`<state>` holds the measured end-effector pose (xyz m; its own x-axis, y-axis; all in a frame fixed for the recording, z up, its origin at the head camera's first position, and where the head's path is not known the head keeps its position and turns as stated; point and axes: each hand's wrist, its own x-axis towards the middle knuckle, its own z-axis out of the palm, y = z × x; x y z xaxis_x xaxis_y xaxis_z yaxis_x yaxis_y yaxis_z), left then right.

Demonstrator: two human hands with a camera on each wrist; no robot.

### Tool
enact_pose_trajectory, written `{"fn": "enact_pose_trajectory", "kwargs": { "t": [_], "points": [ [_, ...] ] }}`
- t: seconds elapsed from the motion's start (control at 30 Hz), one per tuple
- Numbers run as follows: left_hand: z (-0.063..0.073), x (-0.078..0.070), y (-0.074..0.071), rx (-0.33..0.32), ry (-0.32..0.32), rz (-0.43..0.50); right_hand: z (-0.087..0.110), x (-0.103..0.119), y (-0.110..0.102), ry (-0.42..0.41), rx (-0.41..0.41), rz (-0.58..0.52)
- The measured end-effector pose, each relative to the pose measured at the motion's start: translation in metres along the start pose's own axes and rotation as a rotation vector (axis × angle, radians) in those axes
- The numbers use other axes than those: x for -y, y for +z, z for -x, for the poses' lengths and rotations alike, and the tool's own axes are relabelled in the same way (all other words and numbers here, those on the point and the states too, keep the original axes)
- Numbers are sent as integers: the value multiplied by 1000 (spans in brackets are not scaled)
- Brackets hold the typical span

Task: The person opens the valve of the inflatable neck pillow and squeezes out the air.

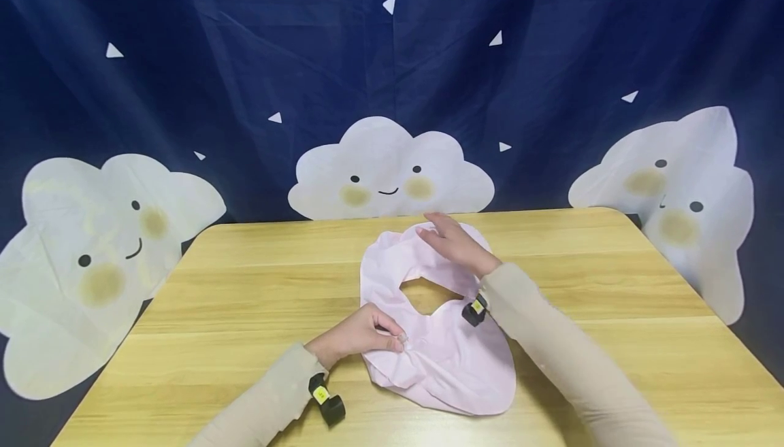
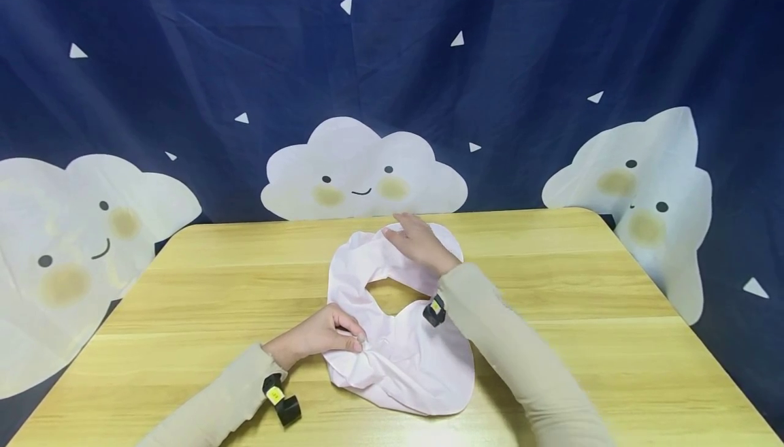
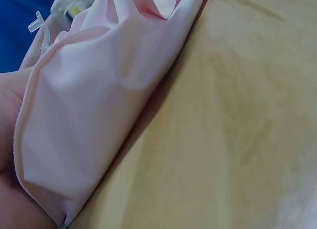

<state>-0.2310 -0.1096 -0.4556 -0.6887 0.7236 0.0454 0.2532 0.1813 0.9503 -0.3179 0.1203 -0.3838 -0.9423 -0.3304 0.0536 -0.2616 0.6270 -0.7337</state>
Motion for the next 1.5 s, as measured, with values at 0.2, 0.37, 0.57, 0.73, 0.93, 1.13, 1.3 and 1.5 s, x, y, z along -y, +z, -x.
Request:
{"fn": "enact_pose_trajectory", "kwargs": {
  "t": [0.2,0.37,0.57,0.73,0.93,1.13,1.3,1.5],
  "points": [
    [1,0,0,9,7,5,-21,-2,23,9,56,26],
    [0,-1,-1,18,26,-3,-24,-1,44,-23,72,-25],
    [0,0,-2,29,31,-11,-21,-4,61,2,78,-101],
    [0,0,-3,31,21,-23,-20,-2,70,-33,128,32],
    [1,0,-4,44,46,-16,-17,1,72,-57,206,143],
    [1,1,-4,45,49,-19,-15,7,71,-87,288,209],
    [1,2,-5,49,56,-18,-14,8,72,-105,331,242],
    [1,1,-5,57,57,-16,-15,7,74,-99,380,282]
  ]
}}
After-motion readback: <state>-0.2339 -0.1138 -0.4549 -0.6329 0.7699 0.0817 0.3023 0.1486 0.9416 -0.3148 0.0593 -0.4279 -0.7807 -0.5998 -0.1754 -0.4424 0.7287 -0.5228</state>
